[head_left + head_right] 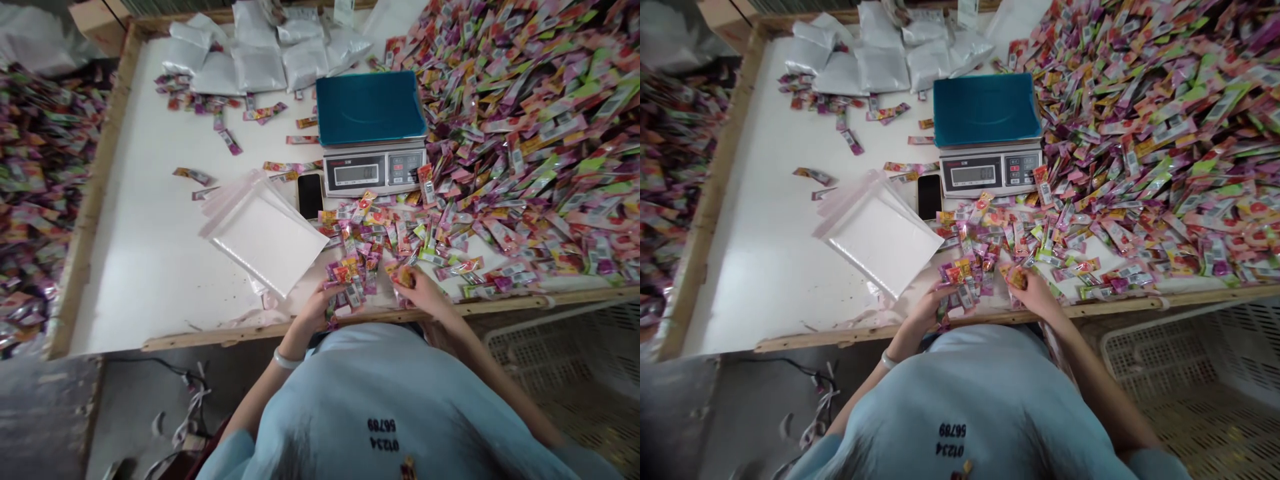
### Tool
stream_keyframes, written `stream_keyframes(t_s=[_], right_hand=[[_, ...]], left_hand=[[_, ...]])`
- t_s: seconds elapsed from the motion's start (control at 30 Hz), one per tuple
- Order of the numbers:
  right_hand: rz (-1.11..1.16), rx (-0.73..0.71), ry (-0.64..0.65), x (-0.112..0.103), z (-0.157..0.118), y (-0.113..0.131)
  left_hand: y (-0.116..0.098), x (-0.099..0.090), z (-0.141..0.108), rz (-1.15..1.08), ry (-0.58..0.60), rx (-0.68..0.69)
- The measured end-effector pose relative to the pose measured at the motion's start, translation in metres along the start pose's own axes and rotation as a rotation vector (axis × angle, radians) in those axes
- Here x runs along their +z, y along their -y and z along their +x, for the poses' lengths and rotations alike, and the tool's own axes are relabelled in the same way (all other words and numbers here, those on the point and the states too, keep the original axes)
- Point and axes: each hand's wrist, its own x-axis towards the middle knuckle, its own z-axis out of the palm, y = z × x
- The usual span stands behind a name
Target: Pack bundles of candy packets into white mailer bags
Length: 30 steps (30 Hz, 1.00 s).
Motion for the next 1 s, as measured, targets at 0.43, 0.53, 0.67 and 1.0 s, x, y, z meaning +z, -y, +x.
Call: stream_keyframes(t_s=[0.43, 0.53, 0.67, 1.0], right_hand=[[0.597, 0.079, -0.066, 0.014, 0.000, 0.010], [0.784, 0.196, 0.068, -0.001, -0.017, 0.003], [0.758, 0.207, 0.091, -0.005, -0.015, 0.019], [0.794, 0.108, -0.002, -0.012, 0.006, 0.031]], left_hand=[[0.017, -0.011, -0.007, -0.084, 0.041, 0.004], [0.028, -0.012, -0.017, 0.042, -0.093, 0.168], [0.027, -0.018, -0.020, 0.374, -0.304, 0.429], [-0.006, 0.002, 0.018, 1.093, -0.392, 0.585]])
